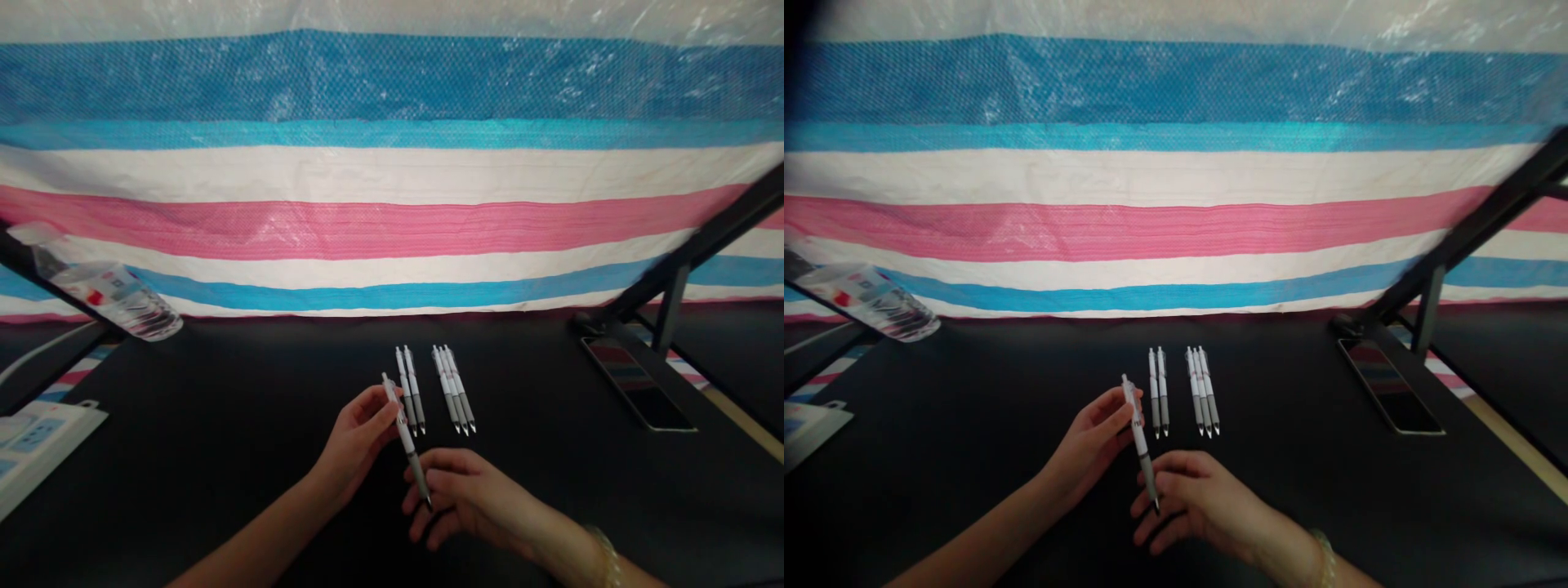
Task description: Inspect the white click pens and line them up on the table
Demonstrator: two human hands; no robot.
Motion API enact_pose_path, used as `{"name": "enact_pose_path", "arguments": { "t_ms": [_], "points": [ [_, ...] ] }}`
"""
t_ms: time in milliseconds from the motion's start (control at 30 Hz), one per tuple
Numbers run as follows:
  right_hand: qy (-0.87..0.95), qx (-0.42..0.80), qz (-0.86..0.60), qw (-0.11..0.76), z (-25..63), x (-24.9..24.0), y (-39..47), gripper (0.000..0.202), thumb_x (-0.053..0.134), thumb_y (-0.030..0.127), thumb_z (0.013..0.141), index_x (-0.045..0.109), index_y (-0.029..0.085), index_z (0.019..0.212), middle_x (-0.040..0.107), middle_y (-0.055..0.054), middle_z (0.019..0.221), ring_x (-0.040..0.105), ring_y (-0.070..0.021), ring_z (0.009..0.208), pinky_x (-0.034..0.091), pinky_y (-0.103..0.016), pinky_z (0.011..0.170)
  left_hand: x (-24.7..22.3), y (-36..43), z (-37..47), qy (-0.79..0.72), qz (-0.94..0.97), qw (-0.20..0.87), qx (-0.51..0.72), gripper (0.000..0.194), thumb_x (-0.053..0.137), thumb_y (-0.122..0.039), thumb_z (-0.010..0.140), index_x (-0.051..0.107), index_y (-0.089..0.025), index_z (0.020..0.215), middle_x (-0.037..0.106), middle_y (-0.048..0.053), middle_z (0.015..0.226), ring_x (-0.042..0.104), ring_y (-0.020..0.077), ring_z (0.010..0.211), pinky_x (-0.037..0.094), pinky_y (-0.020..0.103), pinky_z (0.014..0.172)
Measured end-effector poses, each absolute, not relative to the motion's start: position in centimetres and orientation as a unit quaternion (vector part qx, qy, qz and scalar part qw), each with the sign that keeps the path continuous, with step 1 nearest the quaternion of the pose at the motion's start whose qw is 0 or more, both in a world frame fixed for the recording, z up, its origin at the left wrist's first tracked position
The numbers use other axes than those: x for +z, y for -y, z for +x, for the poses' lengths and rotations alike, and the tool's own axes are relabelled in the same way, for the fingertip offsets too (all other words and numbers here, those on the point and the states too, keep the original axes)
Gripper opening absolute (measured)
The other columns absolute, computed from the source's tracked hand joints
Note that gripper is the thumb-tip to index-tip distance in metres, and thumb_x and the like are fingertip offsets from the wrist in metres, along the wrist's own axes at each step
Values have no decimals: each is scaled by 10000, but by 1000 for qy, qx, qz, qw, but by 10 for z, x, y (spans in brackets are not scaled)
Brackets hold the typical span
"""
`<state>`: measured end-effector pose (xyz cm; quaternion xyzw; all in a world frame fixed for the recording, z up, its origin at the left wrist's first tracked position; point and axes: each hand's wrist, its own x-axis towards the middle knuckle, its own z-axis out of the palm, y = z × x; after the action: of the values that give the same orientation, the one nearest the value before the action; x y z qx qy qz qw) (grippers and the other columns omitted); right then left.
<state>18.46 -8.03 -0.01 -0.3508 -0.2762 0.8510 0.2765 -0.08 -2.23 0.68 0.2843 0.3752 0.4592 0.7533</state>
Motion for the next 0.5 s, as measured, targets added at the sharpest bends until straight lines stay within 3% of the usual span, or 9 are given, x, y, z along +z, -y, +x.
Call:
{"name": "enact_pose_path", "arguments": {
  "t_ms": [133, 267, 400, 500],
  "points": [
    [285, 845, -362, 271, 184, -3, 80, 432, 862, 340, 711, 543, 151, 933, 716, -56, 856, 740, -191, 725, 544, -260, 633, 5, 23, 0, -370, 290, 756, 455, 277, 894, -310, 711, 781, -170, 922, 681, 17, 810, 620, 112, 738, 539, 219, 706],
    [274, 852, -358, 267, 184, -5, 80, 414, 781, 445, 797, 546, 139, 946, 726, -93, 868, 747, -204, 746, 544, -268, 638, 3, 22, 0, -370, 292, 755, 457, 268, 893, -304, 714, 782, -173, 920, 686, 19, 828, 626, 116, 755, 540, 217, 711],
    [274, 848, -362, 274, 184, -7, 81, 453, 859, 344, 714, 518, 162, 949, 735, -79, 885, 747, -209, 736, 544, -275, 634, 2, 20, -1, -369, 296, 752, 459, 259, 890, -304, 719, 780, -176, 916, 685, 18, 834, 626, 118, 760, 543, 219, 710],
    [272, 850, -362, 270, 184, -8, 81, 424, 772, 457, 802, 552, 132, 962, 733, -105, 873, 749, -218, 748, 543, -280, 633, 2, 21, -1, -370, 296, 751, 460, 265, 892, -304, 716, 781, -174, 917, 682, 19, 828, 625, 118, 755, 545, 220, 710]
  ]
}}
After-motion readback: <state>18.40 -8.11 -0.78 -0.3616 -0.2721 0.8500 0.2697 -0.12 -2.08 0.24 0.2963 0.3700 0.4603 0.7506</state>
